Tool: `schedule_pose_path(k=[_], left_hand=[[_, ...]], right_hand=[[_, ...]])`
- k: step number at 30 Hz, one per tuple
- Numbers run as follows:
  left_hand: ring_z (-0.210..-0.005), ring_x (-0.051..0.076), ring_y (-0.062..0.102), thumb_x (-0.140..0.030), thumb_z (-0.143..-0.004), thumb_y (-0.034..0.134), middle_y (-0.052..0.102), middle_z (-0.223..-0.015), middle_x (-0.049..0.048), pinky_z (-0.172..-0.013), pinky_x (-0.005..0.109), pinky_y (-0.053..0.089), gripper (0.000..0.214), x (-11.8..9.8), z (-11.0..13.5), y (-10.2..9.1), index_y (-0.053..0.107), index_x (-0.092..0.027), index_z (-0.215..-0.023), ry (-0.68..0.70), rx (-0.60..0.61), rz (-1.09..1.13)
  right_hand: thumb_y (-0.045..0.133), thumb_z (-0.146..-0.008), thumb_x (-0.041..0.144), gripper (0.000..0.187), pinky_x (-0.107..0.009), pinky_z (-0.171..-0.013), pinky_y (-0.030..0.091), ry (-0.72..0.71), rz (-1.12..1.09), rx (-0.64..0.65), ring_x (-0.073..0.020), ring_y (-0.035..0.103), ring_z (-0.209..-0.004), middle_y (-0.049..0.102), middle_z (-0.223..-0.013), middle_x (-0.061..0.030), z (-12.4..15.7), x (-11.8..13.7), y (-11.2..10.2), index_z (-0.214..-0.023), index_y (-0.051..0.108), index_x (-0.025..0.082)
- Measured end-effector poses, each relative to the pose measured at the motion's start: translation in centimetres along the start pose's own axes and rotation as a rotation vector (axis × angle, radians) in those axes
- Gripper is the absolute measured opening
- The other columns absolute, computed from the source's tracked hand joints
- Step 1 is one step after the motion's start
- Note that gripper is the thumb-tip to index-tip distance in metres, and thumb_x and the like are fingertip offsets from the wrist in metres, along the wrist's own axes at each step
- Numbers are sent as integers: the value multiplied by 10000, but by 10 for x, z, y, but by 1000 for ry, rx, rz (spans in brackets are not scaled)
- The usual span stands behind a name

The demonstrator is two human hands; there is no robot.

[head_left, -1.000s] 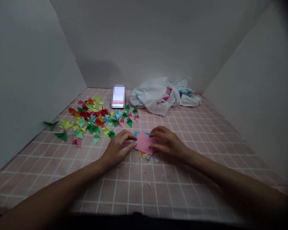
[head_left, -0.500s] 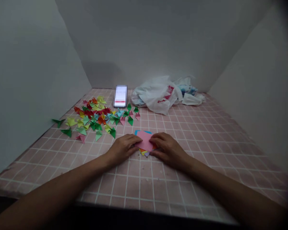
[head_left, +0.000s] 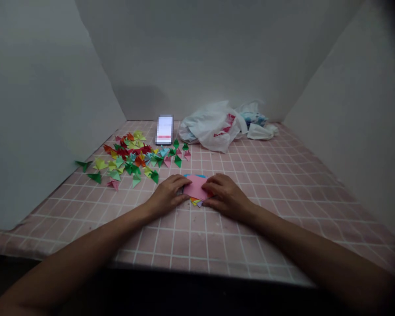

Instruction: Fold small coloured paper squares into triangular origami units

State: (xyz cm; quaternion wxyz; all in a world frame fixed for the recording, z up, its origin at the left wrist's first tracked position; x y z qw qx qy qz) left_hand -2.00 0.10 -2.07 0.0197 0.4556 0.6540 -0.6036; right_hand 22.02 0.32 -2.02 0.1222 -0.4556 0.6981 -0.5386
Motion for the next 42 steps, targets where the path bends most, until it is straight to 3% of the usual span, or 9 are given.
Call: schedule_pose_path(k=[4,12,16,19,22,25,30,35,42], left_hand=[[-1113,281,616,-259,-886,698,663,-1159,141,-991,460,507,384,0,1,0,630,-154,-1249,45,23,-75],[-1191,273,618,-210,-920,657,661,-1262,150,-1044,478,501,343,3,-1,1,608,-163,-1255,84,-2,-36],[-1197,260,624,-218,-908,681,661,-1261,144,-1035,461,508,345,2,-1,-2,621,-180,-1245,112,-70,6],[-1160,241,636,-225,-901,692,679,-1212,134,-1010,444,510,294,-2,0,-5,658,-179,-1189,142,-161,73],[-957,195,678,-241,-917,647,721,-1008,97,-852,345,541,122,-10,3,-5,701,-157,-989,107,-197,240],[-663,123,613,-254,-910,602,665,-742,20,-623,243,484,146,-19,7,-2,660,-149,-828,-144,-129,430],[-547,82,533,-303,-834,637,559,-651,-36,-534,206,453,186,-30,9,1,558,-160,-745,-387,-100,718],[-499,77,544,-346,-855,642,582,-604,-43,-501,190,441,199,-35,9,0,579,-160,-828,-425,-21,819],[-425,54,487,-365,-845,680,565,-572,-57,-423,165,343,224,-38,11,4,617,-151,-856,-497,62,857]], right_hand=[[652,-941,311,164,-418,-839,497,-22,-34,-24,-253,601,-916,683,-989,-130,0,1,-1,-917,716,162],[564,-968,161,184,-389,-796,522,-68,-128,-125,-227,630,-857,721,-914,-108,1,-6,2,-915,740,162],[544,-963,149,164,-383,-834,532,25,-172,-291,-226,667,-895,735,-929,-99,4,-3,-3,-943,706,172],[524,-957,166,156,-327,-729,516,126,-276,-386,-192,659,-796,719,-863,-69,6,5,-8,-929,677,175],[546,-935,204,126,-272,-634,472,326,-499,-352,-144,593,-681,654,-756,-14,7,16,-10,-876,655,183],[574,-923,284,156,-243,-581,443,476,-809,-273,-118,541,-630,597,-704,12,7,26,-7,-822,634,182],[712,-837,380,231,-232,-515,443,653,-1245,-111,-100,560,-542,627,-683,25,7,31,-2,-906,614,182],[747,-825,384,269,-218,-454,434,767,-1283,-88,-93,571,-453,613,-577,36,7,32,-1,-791,576,178],[695,-878,402,270,-221,-485,440,735,-1307,-54,-101,598,-467,644,-577,28,9,37,0,-769,570,188]])
Point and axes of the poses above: each hand's wrist, its own z-axis away from the middle knuckle, its own y-axis out of the palm, x = y × z, the point moved 1 cm from there along -z, towards the middle knuckle
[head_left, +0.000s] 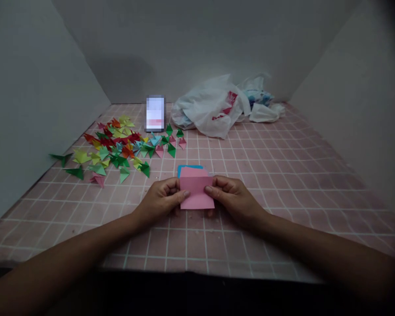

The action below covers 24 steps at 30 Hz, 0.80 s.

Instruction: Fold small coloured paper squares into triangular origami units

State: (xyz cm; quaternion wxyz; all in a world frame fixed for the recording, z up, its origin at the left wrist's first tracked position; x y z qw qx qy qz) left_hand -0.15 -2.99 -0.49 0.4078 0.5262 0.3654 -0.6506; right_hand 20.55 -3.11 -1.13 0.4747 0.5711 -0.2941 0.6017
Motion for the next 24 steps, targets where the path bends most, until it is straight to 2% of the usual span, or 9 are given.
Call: schedule_pose_path(k=[4,9,12,14,16,18,22,24], left_hand=[[-378,60,474,-413,-884,639,557,-477,-58,-404,162,318,295,2,1,-1,548,-170,-743,-27,9,41],[-386,66,487,-422,-915,608,564,-468,-48,-415,168,337,326,2,1,-2,533,-175,-715,10,-3,17],[-445,77,522,-381,-882,653,613,-565,-35,-444,183,385,238,1,1,0,593,-166,-802,37,-14,3],[-538,93,574,-324,-843,693,665,-686,-12,-491,195,428,178,0,2,2,634,-162,-888,95,-21,-28],[-600,101,587,-259,-824,706,674,-731,-2,-530,203,439,126,-2,2,2,655,-161,-882,199,-49,-137],[-616,105,582,-204,-840,694,657,-703,-1,-558,213,443,61,-3,3,0,662,-157,-818,341,-87,-297],[-775,144,652,-157,-896,665,685,-819,42,-701,264,522,45,-7,6,-2,667,-169,-852,737,-115,-478],[-830,147,658,-137,-902,661,676,-877,44,-737,274,536,57,-9,9,-3,648,-185,-873,881,-148,-536]], right_hand=[[657,-910,397,257,-227,-511,448,6,-10,10,-100,589,-468,650,-558,23,1,0,0,-786,588,184],[653,-916,407,250,-239,-517,461,15,-19,17,-107,595,-483,652,-580,18,2,0,0,-825,604,179],[644,-919,387,227,-246,-520,461,2,-3,27,-111,587,-504,644,-605,18,2,-1,1,-832,596,183],[652,-904,335,163,-243,-531,457,-58,45,41,-111,582,-543,644,-652,16,2,-2,1,-860,607,184],[658,-880,255,78,-244,-563,461,-181,175,40,-114,587,-604,647,-714,11,2,-1,0,-878,620,188],[647,-871,172,42,-256,-620,479,-368,375,7,-124,603,-678,651,-767,0,3,0,-1,-850,616,191],[554,-900,50,156,-311,-751,539,-829,735,-40,-166,660,-866,668,-917,-59,10,5,-1,-870,598,197],[532,-902,20,197,-322,-758,562,-992,839,-65,-177,665,-914,665,-995,-81,14,7,-1,-911,593,207]])
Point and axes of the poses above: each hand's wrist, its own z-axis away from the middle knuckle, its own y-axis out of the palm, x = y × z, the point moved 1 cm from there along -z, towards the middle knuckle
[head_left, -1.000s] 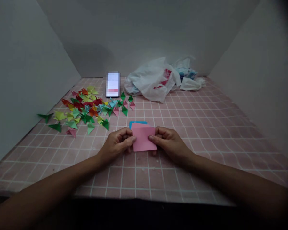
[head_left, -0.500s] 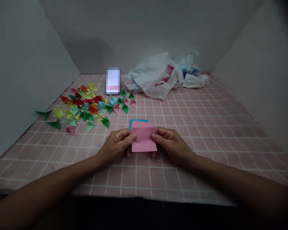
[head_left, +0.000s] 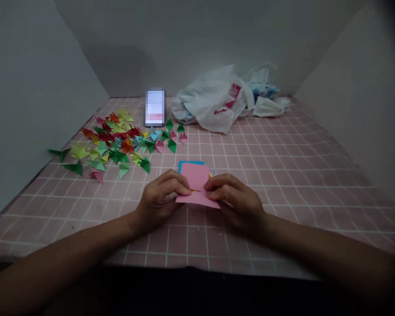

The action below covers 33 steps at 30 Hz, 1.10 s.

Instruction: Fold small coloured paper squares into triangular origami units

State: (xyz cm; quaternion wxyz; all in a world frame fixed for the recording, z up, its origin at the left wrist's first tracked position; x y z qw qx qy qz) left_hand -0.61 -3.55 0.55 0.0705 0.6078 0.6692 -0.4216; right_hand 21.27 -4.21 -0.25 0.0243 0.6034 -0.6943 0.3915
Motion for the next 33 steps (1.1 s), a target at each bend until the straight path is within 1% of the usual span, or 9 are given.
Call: schedule_pose_path(k=[4,10,15,20,23,25,28,30,33], left_hand=[[-798,129,627,-85,-913,609,641,-882,20,-686,253,526,150,-5,2,-2,592,-207,-828,107,-50,-142],[-733,125,598,-53,-906,587,626,-814,0,-662,258,514,179,-8,3,-3,571,-209,-820,215,-72,-210],[-792,137,629,-110,-936,599,659,-862,19,-687,267,522,114,-5,4,-2,646,-211,-959,228,-37,-239],[-778,139,640,-196,-942,633,682,-852,28,-685,260,527,62,-5,3,-1,668,-206,-991,153,61,-182],[-694,127,627,-191,-933,643,679,-769,27,-635,239,505,38,-4,2,1,661,-166,-911,33,123,-91],[-593,108,573,-220,-930,642,633,-668,7,-561,222,455,150,-3,2,2,650,-151,-797,-111,133,-64],[-522,91,498,-284,-916,639,568,-585,-16,-494,209,390,263,0,3,4,637,-147,-692,-387,181,22],[-549,99,521,-315,-901,634,601,-618,-3,-503,208,407,246,1,4,6,667,-142,-730,-549,229,129],[-592,113,560,-354,-874,637,654,-691,17,-531,215,444,229,1,5,8,702,-141,-825,-733,246,278]], right_hand=[[587,-884,28,199,-347,-762,587,-164,134,-66,-192,668,-919,682,-1042,-75,1,6,-4,-907,611,224],[612,-870,39,210,-385,-807,603,-201,147,-31,-218,666,-959,707,-1029,-67,-2,7,-9,-908,658,241],[561,-898,55,202,-398,-789,604,-252,178,14,-228,654,-915,704,-961,-99,-2,5,-8,-988,653,211],[554,-934,116,172,-388,-773,567,-186,114,42,-210,671,-835,717,-893,-70,0,3,-4,-1026,641,233],[556,-966,168,87,-319,-669,519,-22,19,96,-175,643,-713,688,-778,-49,0,3,-2,-943,633,202],[541,-984,211,163,-274,-589,463,176,-76,157,-139,584,-620,636,-698,-21,-1,2,0,-848,628,189],[587,-954,302,214,-243,-526,406,522,-344,197,-110,515,-573,584,-673,4,-2,0,3,-780,626,183],[638,-907,336,207,-229,-498,386,705,-509,202,-103,497,-565,571,-668,13,-1,-1,5,-768,621,184],[673,-874,365,238,-219,-464,374,871,-630,220,-99,499,-523,569,-614,20,1,-2,8,-735,599,186]])
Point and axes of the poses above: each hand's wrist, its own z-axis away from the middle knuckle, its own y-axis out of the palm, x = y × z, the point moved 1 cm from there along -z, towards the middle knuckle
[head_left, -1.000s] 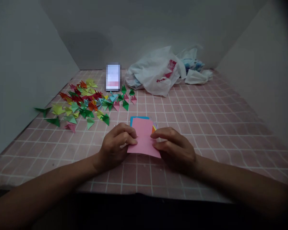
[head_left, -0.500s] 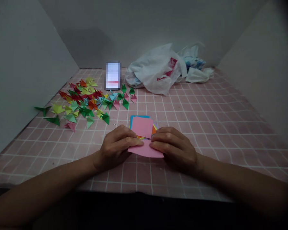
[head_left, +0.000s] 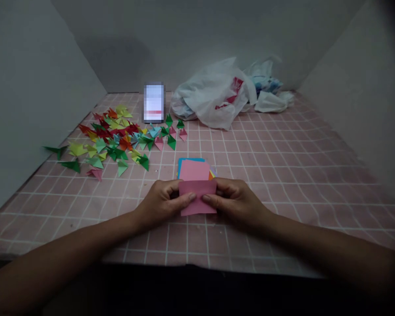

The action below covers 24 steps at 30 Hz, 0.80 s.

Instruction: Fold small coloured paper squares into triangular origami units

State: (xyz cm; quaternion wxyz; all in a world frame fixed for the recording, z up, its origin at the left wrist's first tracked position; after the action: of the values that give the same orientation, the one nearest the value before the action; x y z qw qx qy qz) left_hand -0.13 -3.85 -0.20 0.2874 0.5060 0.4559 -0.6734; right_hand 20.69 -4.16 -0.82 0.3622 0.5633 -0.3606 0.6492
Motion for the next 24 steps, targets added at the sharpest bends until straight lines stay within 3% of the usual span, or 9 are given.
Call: schedule_pose_path(k=[5,11,13,17,19,21,24], left_hand=[[-561,123,551,-437,-894,600,645,-680,18,-521,234,449,300,5,0,2,701,-156,-920,-136,65,223],[-587,119,545,-416,-938,557,627,-703,19,-538,235,457,300,3,-1,-1,675,-148,-876,-101,62,187],[-659,127,588,-364,-959,535,639,-784,25,-584,235,493,247,1,-2,-4,669,-156,-956,-3,-41,126],[-714,118,624,-220,-986,486,616,-993,41,-659,266,562,273,0,-5,-12,582,-218,-1241,326,-239,-22],[-919,162,640,-150,-923,585,608,-1118,70,-802,315,574,279,0,-6,-14,623,-231,-1187,587,-301,-268],[-1125,217,602,-105,-889,627,614,-1188,86,-944,388,539,281,-1,-6,-14,654,-240,-1133,734,-333,-480],[-1026,197,638,-112,-893,657,682,-1070,70,-915,366,525,141,-4,-4,-13,688,-217,-983,813,-305,-536]], right_hand=[[667,-886,426,253,-220,-464,430,110,-184,46,-105,561,-476,612,-588,25,-1,-2,0,-822,630,184],[687,-890,397,247,-205,-481,468,130,-310,52,-92,588,-477,639,-598,14,-2,-2,-1,-843,648,158],[704,-881,377,230,-200,-468,471,149,-391,43,-89,585,-461,653,-600,8,-2,-2,-2,-866,659,151],[729,-853,334,206,-192,-421,471,179,-547,30,-90,574,-419,658,-583,-3,-7,-2,-6,-870,670,137],[734,-845,323,201,-186,-405,471,214,-592,44,-88,570,-403,649,-569,3,-8,-1,-8,-860,662,136],[741,-836,322,207,-184,-400,472,264,-615,82,-85,564,-392,640,-562,13,-9,0,-8,-862,646,140],[725,-854,364,239,-190,-413,465,297,-576,141,-89,568,-406,650,-581,12,-6,1,-5,-904,620,155]])
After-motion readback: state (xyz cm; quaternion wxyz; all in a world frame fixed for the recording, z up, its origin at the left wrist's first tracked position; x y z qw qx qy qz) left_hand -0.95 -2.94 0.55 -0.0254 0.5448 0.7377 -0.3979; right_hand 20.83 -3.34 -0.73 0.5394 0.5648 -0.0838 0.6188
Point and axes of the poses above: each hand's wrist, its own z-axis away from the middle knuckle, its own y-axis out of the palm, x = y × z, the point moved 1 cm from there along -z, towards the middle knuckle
